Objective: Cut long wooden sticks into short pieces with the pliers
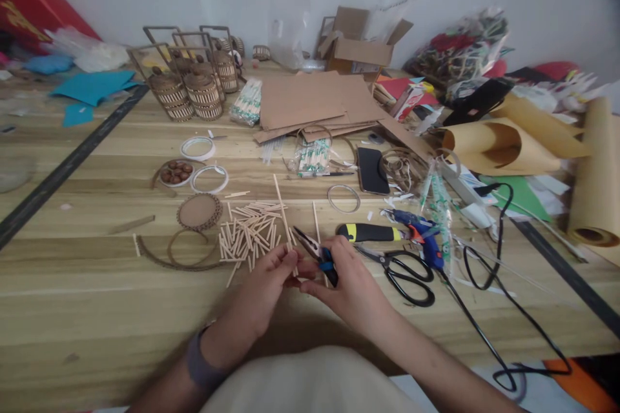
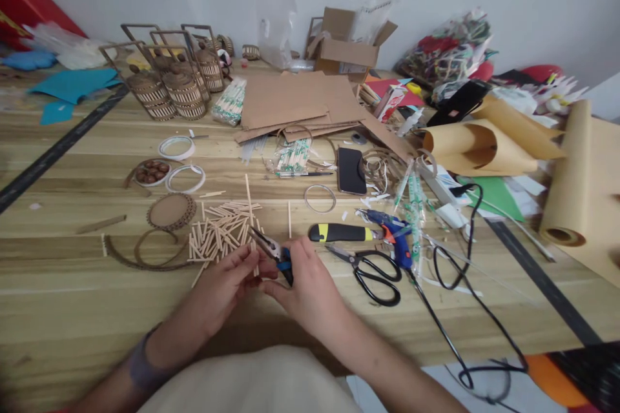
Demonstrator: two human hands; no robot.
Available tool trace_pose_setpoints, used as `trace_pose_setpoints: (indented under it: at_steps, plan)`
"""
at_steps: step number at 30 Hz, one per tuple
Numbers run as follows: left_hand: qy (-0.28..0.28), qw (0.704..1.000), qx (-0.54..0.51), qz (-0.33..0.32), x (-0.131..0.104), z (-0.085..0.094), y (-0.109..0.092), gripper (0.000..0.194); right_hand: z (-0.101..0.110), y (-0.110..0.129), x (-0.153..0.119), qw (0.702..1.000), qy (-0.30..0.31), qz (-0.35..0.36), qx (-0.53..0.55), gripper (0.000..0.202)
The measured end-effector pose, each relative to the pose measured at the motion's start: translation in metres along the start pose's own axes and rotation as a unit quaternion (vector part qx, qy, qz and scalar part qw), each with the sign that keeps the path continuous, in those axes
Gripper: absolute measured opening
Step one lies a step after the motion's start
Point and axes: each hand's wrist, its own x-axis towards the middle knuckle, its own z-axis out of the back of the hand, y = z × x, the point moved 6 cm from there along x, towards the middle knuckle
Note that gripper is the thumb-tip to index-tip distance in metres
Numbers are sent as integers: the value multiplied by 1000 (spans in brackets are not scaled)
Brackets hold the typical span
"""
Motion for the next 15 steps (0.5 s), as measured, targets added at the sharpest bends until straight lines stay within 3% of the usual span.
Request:
trace_pose_setpoints:
  at_steps: [4,8,12,15]
  plan:
    - [19,1000,-9,-8,-1,-6,-1,34,-12,5,2,998,-28,58,-28,37]
    - [15,1000,-10,-11,-2,-8,-2,33,-16,5,4,997,-32,71,-28,38]
    - [7,999,22,-33,-5,-9,-8,30,-14,6,5,999,-9,38,7,33]
    - [-2,998,58,-38,-7,-5,-12,33,-6,5,4,997,52,-26,48,20]
